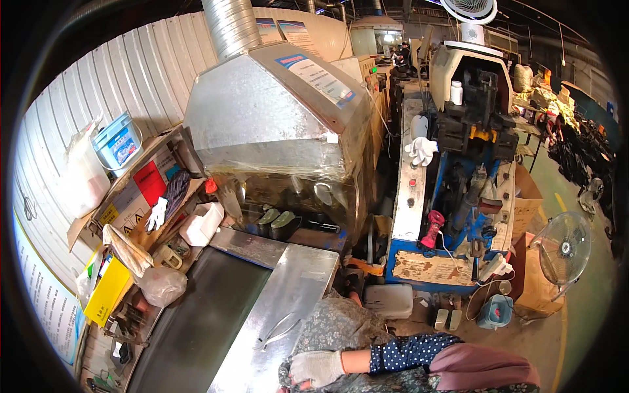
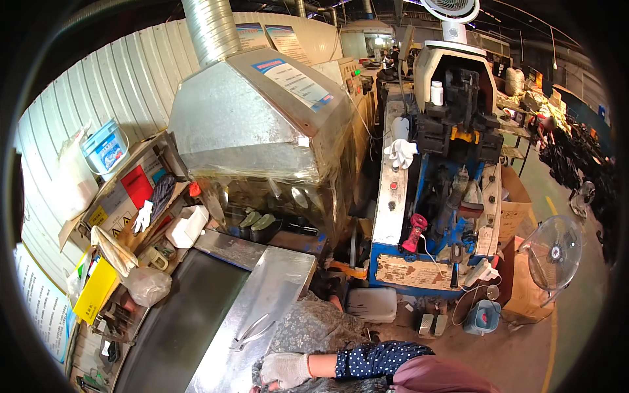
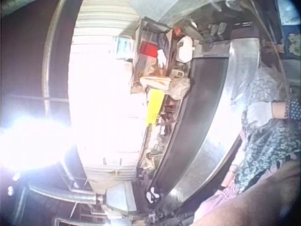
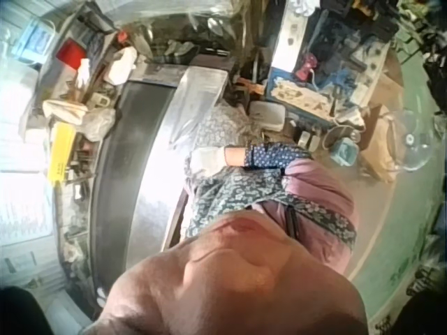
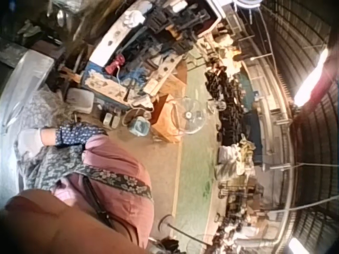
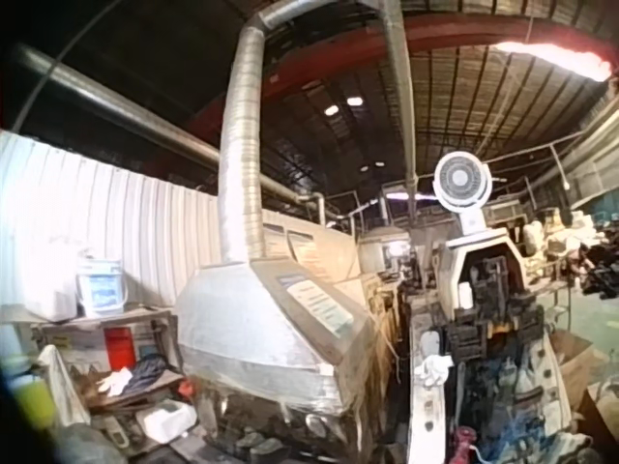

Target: Manually inspect and process shoe outsoles on a conveyor belt in a factory.

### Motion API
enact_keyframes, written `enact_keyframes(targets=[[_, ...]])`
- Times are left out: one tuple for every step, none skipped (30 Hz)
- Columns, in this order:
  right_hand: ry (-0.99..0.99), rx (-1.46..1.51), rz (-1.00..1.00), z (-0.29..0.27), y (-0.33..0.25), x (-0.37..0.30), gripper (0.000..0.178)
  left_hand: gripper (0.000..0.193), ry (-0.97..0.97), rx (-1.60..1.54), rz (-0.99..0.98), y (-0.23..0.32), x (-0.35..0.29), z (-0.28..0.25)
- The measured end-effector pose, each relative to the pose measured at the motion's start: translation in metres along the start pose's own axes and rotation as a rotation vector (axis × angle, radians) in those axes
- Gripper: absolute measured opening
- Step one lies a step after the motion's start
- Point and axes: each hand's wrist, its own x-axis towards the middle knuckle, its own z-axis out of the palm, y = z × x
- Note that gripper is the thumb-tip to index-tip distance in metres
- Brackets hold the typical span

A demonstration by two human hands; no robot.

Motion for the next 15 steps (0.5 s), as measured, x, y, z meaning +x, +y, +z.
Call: enact_keyframes(targets=[[-0.003, 0.002, 0.000, -0.001, -0.004, 0.004, 0.021, 0.035, 0.019, -0.045, -0.005, 0.003, 0.002, -0.003], [0.021, 0.000, -0.091, -0.004, -0.008, 0.008, 0.023, 0.035, 0.037, -0.090, -0.011, 0.006, 0.003, -0.006], [0.047, -0.002, -0.183, -0.006, -0.009, 0.011, 0.025, 0.036, 0.056, -0.134, -0.016, 0.010, 0.006, -0.008], [0.067, 0.034, -0.198, -0.003, -0.006, 0.010, 0.026, 0.036, 0.074, -0.177, -0.021, 0.013, 0.008, -0.010], [0.068, 0.037, -0.196, -0.003, -0.007, 0.007, 0.026, 0.037, 0.097, -0.221, -0.027, 0.017, 0.010, -0.013], [0.026, 0.073, -0.040, -0.003, -0.008, 0.002, 0.027, 0.037, 0.118, -0.264, -0.032, 0.019, 0.011, -0.015], [-0.016, 0.107, 0.116, -0.002, -0.009, -0.002, 0.028, 0.037, 0.138, -0.306, -0.037, 0.022, 0.012, -0.017], [0.043, 0.160, 0.117, 0.002, -0.004, -0.005, 0.031, 0.038, 0.159, -0.347, -0.043, 0.024, 0.014, -0.019], [0.045, 0.160, 0.117, 0.002, -0.004, -0.006, 0.031, 0.038, 0.180, -0.389, -0.050, 0.026, 0.016, -0.022], [0.026, 0.158, 0.182, 0.002, -0.006, -0.006, 0.031, 0.039, 0.201, -0.429, -0.058, 0.029, 0.019, -0.024], [0.007, 0.154, 0.247, 0.000, -0.007, -0.007, 0.032, 0.039, 0.223, -0.469, -0.067, 0.030, 0.021, -0.026], [-0.055, 0.104, 0.254, -0.004, -0.013, -0.007, 0.028, 0.039, 0.244, -0.511, -0.077, 0.031, 0.023, -0.029], [-0.057, 0.102, 0.253, -0.010, -0.021, -0.002, 0.028, 0.040, 0.261, -0.554, -0.085, 0.034, 0.025, -0.031], [-0.129, 0.005, 0.225, -0.017, -0.032, 0.003, 0.026, 0.040, 0.277, -0.600, -0.091, 0.036, 0.026, -0.035], [-0.207, -0.087, 0.192, -0.022, -0.039, 0.007, 0.025, 0.041, 0.288, -0.652, -0.092, 0.039, 0.026, -0.040]])
